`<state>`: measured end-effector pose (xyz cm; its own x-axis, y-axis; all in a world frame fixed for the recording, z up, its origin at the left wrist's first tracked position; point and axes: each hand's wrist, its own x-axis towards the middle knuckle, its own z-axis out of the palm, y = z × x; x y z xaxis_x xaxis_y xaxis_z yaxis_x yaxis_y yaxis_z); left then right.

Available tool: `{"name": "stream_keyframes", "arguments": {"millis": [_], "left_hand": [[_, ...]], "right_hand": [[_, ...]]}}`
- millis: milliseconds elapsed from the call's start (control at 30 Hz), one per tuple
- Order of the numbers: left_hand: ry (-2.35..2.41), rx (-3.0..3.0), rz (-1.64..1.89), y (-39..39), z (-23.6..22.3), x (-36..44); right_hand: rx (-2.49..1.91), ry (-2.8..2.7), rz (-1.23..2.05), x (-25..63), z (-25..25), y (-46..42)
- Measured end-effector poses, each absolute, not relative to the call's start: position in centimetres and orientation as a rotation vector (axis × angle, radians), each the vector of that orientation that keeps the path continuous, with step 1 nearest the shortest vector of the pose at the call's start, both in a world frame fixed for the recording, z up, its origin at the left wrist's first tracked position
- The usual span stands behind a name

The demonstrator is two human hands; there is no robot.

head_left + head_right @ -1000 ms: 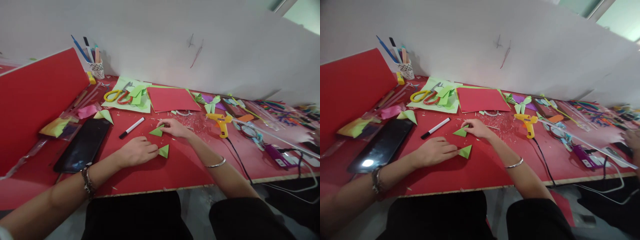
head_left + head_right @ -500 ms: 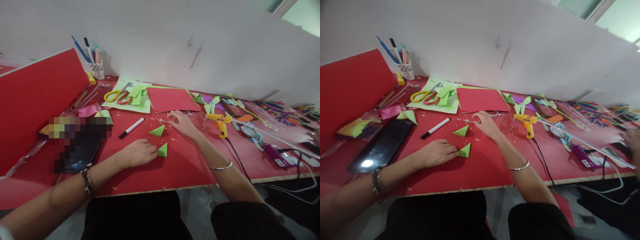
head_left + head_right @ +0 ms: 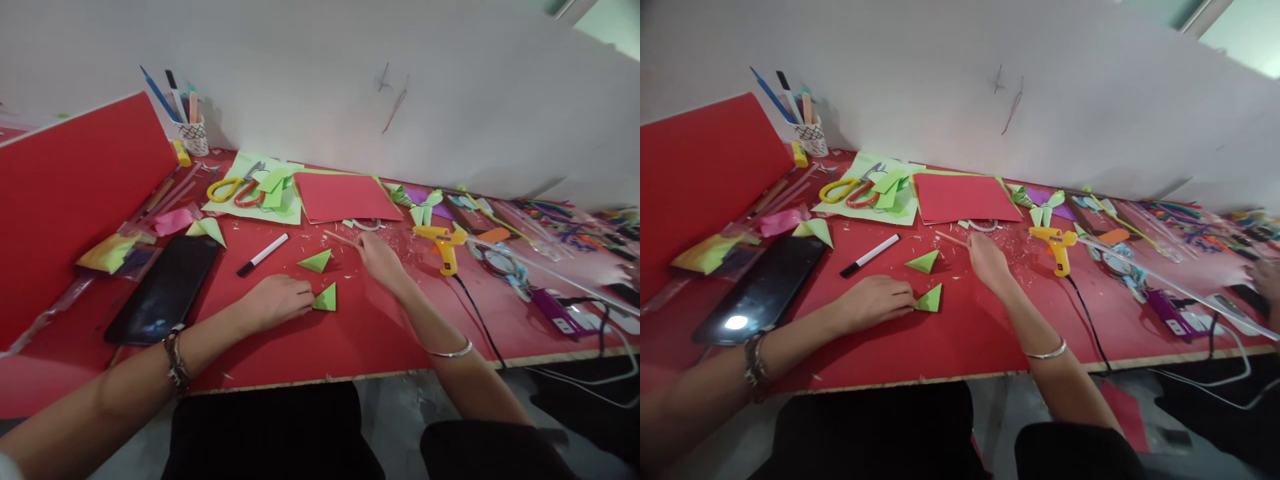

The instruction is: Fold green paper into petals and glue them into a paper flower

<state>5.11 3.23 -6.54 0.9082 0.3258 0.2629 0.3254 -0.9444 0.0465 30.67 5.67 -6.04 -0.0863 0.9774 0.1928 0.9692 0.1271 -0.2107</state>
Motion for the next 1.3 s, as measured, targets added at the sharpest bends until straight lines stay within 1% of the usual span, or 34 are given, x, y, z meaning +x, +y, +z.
{"name": "stream_keyframes", "arguments": {"millis": [167,300,533,733,1067,1300], "left_hand": [[0.541,3.049,0.460,3.2,-6.7,5.2],[0.518,3.131,0.482,2.9,-6.7,5.2],[0.458,3.271,0.697,2.4,-5.7,5.2],[0.420,3.283,0.533,2.6,-6.1,5.4],[0.610,2.982,0.489,2.7,-6.5,5.4],[0.683,2.755,0.445,2.6,-6.3,5.7]], "right_hand": [[-1.755,-2.003,0.185,31.1,-4.6,2.8],[-1.593,-2.080,0.290,29.4,-3.7,-0.4],[-1.563,-2.310,0.405,26.6,-5.2,-3.2],[-1.487,-2.288,0.396,26.0,-6.2,-3.5],[-1.323,-2.324,0.522,26.0,-6.0,-3.0],[-1.262,-2.344,0.457,25.9,-6.4,-2.8]]}}
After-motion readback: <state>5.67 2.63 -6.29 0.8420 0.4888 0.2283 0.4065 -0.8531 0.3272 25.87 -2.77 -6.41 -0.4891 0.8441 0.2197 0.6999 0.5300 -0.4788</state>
